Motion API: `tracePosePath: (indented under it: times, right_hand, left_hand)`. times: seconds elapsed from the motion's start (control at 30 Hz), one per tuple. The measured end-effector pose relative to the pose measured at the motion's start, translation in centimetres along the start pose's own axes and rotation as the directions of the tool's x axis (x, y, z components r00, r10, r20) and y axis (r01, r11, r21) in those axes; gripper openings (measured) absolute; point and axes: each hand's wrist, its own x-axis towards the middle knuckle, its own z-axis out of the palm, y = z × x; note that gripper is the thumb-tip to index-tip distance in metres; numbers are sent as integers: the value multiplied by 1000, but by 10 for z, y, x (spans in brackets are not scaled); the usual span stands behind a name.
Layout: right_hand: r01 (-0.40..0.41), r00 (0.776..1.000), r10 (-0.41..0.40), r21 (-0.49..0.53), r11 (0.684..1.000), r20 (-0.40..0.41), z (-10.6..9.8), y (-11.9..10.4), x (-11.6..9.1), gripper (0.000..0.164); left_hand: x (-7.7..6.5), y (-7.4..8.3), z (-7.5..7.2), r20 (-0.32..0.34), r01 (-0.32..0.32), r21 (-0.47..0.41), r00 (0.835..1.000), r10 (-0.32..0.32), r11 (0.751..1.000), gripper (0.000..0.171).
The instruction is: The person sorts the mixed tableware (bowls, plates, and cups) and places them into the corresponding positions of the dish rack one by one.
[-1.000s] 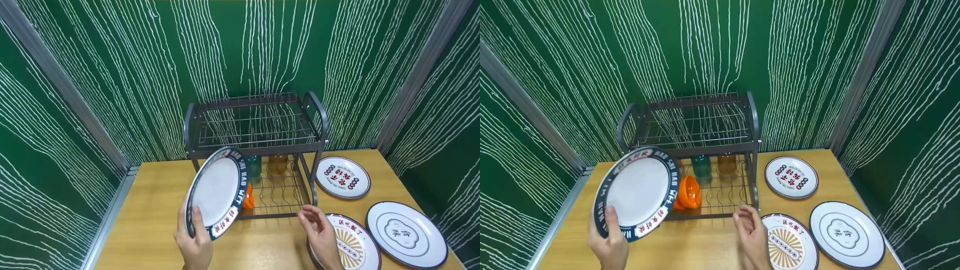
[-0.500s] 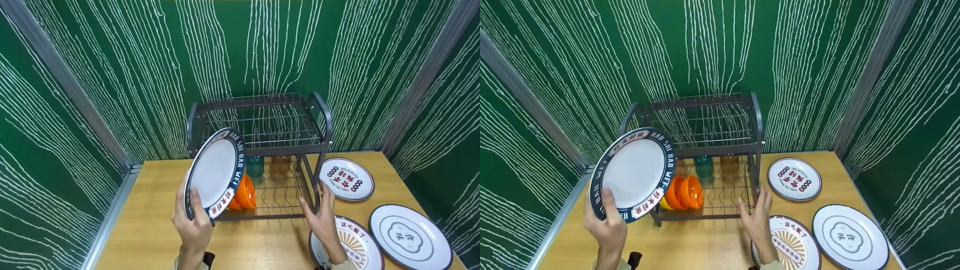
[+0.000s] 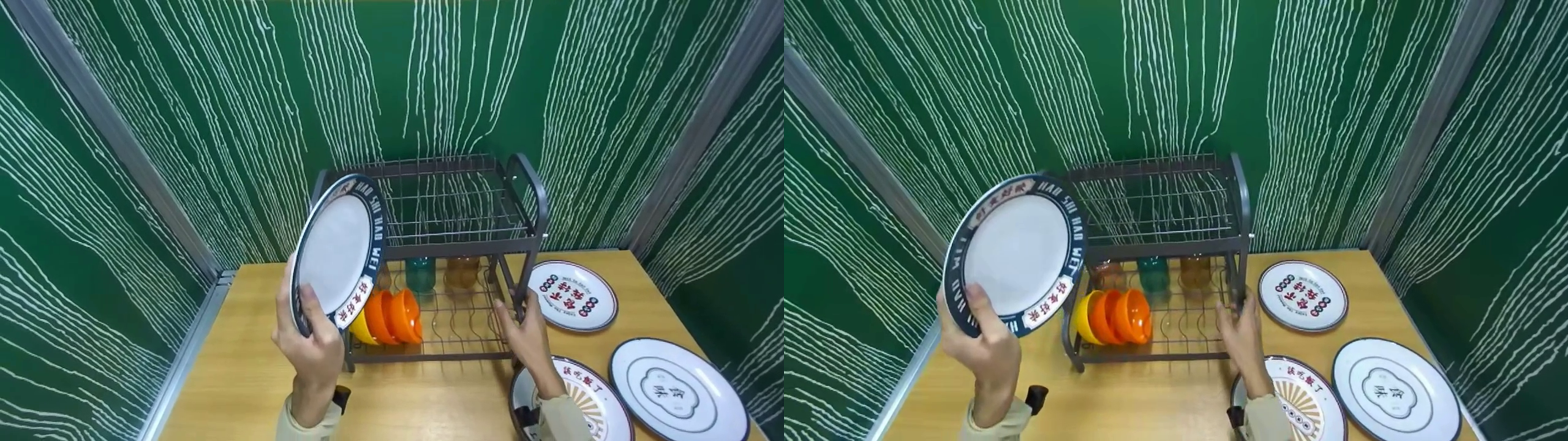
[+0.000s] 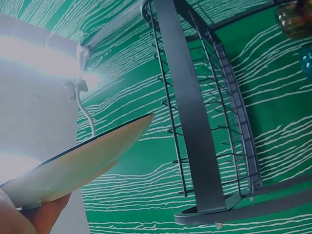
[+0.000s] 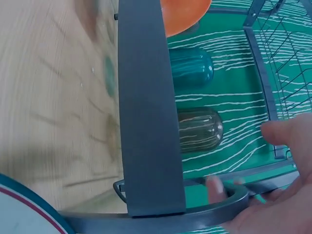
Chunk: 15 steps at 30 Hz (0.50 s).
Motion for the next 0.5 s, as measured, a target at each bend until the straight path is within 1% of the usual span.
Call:
tracePosePath:
  times: [0.1,0.13,0.17,0.23,0.3,0.37,0.4,0.47,0.5]
  right_hand:
    - [25,999,-24,37,999,-26,-1,-8,5,31]
    - [21,999,-20,36,999,-35,-1,-11,6,26]
    - [14,999,-13,38,999,-31,-1,-7,9,22]
    - [-10,1000,11,42,999,-29,2,5,15,24]
    - [-34,999,35,50,998,-20,6,18,20,31]
    - [-34,999,36,49,998,-31,9,31,23,35]
    - [-34,998,36,45,998,-42,10,33,23,37]
    - [-23,998,25,43,999,-53,12,35,24,38]
    - [-17,998,19,43,999,-63,12,36,24,38]
  left_hand:
    - [7,1,5,-16,-16,-15,1000,16,1000,33]
    - [10,2,7,-23,-16,-14,1000,15,1000,33]
    - [13,4,8,-29,-12,-7,1000,12,1000,33]
    - [18,7,10,-42,-1,8,999,1,1000,33]
    - [20,3,11,-54,0,24,999,2,1000,34]
    - [21,-4,13,-60,-5,30,998,7,1000,34]
    - [21,-8,15,-62,-11,33,998,13,999,35]
    - [23,-16,17,-61,-25,29,998,26,999,35]
    - [24,-17,19,-64,-29,28,997,31,999,35]
